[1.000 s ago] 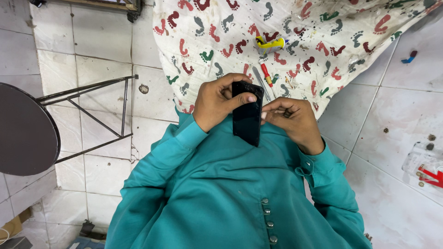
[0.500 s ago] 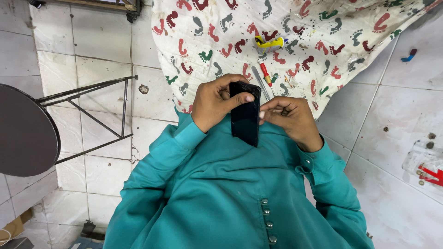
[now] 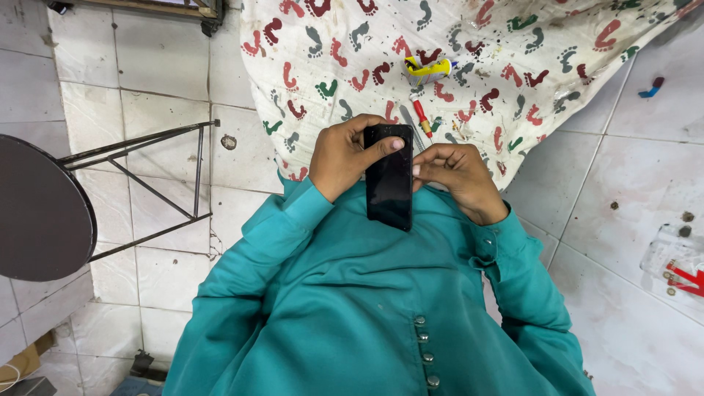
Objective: The person opens a smartphone, applies adhesive to the edges, and uses a screwdriver to adjust internal components. The person then closes the phone and inspects the exterior.
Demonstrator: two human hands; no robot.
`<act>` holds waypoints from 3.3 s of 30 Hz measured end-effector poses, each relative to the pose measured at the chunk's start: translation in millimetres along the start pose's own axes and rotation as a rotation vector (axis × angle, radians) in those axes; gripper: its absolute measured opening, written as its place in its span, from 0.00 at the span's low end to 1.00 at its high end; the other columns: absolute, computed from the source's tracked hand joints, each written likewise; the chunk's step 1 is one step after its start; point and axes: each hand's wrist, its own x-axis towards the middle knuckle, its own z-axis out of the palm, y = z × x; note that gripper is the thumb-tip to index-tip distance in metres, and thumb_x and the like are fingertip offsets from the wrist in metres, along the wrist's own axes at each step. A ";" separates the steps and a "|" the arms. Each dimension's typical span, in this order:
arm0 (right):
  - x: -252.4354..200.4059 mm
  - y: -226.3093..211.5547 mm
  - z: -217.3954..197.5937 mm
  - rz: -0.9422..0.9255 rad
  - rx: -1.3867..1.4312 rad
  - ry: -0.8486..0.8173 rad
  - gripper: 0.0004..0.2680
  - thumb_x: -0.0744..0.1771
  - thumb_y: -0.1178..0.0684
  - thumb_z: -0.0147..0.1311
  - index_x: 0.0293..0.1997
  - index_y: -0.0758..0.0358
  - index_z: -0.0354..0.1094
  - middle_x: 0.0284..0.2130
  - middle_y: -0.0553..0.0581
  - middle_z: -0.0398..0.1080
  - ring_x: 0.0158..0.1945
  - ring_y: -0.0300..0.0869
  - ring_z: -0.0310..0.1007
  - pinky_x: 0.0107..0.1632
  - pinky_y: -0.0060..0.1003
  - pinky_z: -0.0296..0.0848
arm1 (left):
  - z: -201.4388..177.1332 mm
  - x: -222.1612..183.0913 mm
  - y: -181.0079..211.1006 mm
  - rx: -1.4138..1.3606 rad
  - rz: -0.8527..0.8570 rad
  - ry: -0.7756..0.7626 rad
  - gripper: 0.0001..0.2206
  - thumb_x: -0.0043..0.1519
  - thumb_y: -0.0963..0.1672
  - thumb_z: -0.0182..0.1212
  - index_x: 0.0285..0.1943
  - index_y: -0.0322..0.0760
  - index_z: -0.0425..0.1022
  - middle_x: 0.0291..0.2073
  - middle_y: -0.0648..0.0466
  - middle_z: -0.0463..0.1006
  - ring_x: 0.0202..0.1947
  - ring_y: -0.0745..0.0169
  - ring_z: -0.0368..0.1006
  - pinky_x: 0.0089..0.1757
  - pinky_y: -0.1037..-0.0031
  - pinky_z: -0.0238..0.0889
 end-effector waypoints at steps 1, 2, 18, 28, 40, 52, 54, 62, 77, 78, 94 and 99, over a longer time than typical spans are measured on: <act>0.5 1.0 -0.9 0.002 -0.006 0.001 0.04 0.67 0.63 0.57 0.44 0.73 0.75 0.35 0.58 0.77 0.37 0.41 0.79 0.45 0.35 0.79 | 0.7 0.8 -0.7 0.008 0.003 0.000 0.19 0.58 0.53 0.72 0.48 0.36 0.83 0.22 0.59 0.77 0.21 0.79 0.66 0.25 0.82 0.58; 0.7 1.9 -1.7 0.005 -0.012 0.002 0.04 0.67 0.63 0.57 0.43 0.73 0.75 0.35 0.58 0.77 0.37 0.41 0.79 0.45 0.35 0.79 | 1.4 1.3 -1.4 0.016 0.006 -0.001 0.19 0.58 0.53 0.72 0.47 0.36 0.83 0.21 0.59 0.77 0.21 0.79 0.66 0.25 0.82 0.58; -11.2 -11.1 10.4 -0.036 -0.122 0.019 0.05 0.67 0.64 0.58 0.44 0.73 0.75 0.34 0.58 0.78 0.37 0.41 0.80 0.44 0.33 0.78 | -1.1 -8.0 -4.1 -0.181 0.024 -0.033 0.17 0.60 0.48 0.74 0.52 0.35 0.81 0.25 0.62 0.77 0.25 0.82 0.65 0.28 0.85 0.59; -17.6 -5.7 13.2 -0.123 -0.106 0.018 0.07 0.69 0.64 0.56 0.50 0.73 0.74 0.39 0.58 0.78 0.42 0.39 0.79 0.49 0.33 0.78 | 2.6 -13.4 -2.7 -0.016 0.074 0.016 0.22 0.62 0.51 0.69 0.60 0.37 0.76 0.31 0.59 0.78 0.24 0.76 0.63 0.28 0.80 0.57; -11.6 -21.9 59.1 -0.406 -0.468 -0.140 0.20 0.68 0.60 0.57 0.70 0.64 0.61 0.59 0.58 0.73 0.59 0.43 0.75 0.60 0.37 0.75 | 14.0 -4.5 -50.7 -1.050 -0.267 -0.374 0.42 0.70 0.62 0.33 0.76 0.22 0.57 0.66 0.37 0.69 0.61 0.50 0.71 0.60 0.63 0.66; 53.3 -105.8 -24.0 -0.759 -0.798 0.235 0.10 0.69 0.60 0.57 0.57 0.62 0.73 0.57 0.59 0.75 0.51 0.42 0.78 0.55 0.38 0.80 | 6.4 1.2 -37.9 -1.135 -0.190 -0.384 0.38 0.68 0.61 0.34 0.79 0.33 0.50 0.72 0.38 0.62 0.63 0.41 0.69 0.60 0.58 0.63; 85.2 -143.4 -64.1 -0.698 -0.960 0.498 0.13 0.69 0.56 0.58 0.61 0.59 0.73 0.48 0.61 0.76 0.47 0.43 0.81 0.49 0.38 0.77 | 4.9 -0.9 -31.9 -1.135 -0.183 -0.384 0.38 0.68 0.61 0.34 0.79 0.34 0.51 0.72 0.37 0.62 0.63 0.39 0.69 0.60 0.57 0.63; 187.0 -231.4 -149.3 -1.146 -1.535 0.906 0.16 0.64 0.58 0.64 0.56 0.68 0.66 0.53 0.68 0.65 0.57 0.65 0.59 0.59 0.60 0.58 | -1.8 -9.7 2.8 -1.503 -0.066 -0.470 0.41 0.68 0.64 0.31 0.81 0.36 0.49 0.75 0.36 0.57 0.67 0.37 0.63 0.65 0.49 0.56; 72.9 -175.0 -80.7 -1.234 -0.978 0.865 0.06 0.72 0.60 0.65 0.48 0.69 0.70 0.45 0.60 0.71 0.45 0.44 0.75 0.49 0.37 0.76 | 6.0 27.2 -18.5 -1.208 -0.069 -0.129 0.39 0.63 0.58 0.60 0.78 0.34 0.55 0.69 0.38 0.66 0.65 0.46 0.65 0.60 0.52 0.58; 59.0 -160.0 -67.6 -1.228 -0.819 0.774 0.09 0.75 0.59 0.67 0.47 0.71 0.69 0.45 0.60 0.71 0.44 0.41 0.76 0.48 0.33 0.79 | 6.6 34.7 -15.9 -1.222 -0.076 -0.108 0.37 0.65 0.58 0.57 0.77 0.33 0.56 0.68 0.38 0.67 0.64 0.46 0.66 0.60 0.52 0.59; -21.7 1.6 55.7 -0.492 0.269 0.321 0.07 0.70 0.62 0.55 0.51 0.69 0.60 0.40 0.59 0.75 0.40 0.41 0.80 0.46 0.39 0.83 | 26.9 8.6 51.3 -1.427 0.428 -0.003 0.44 0.65 0.67 0.37 0.85 0.47 0.41 0.78 0.42 0.55 0.76 0.41 0.57 0.72 0.51 0.55; -22.9 2.2 57.9 -0.512 0.197 0.349 0.07 0.69 0.62 0.56 0.49 0.69 0.61 0.39 0.60 0.74 0.37 0.42 0.79 0.44 0.37 0.83 | 22.5 4.6 55.8 -1.331 0.416 0.076 0.31 0.73 0.55 0.48 0.82 0.44 0.45 0.77 0.40 0.57 0.74 0.36 0.60 0.66 0.48 0.60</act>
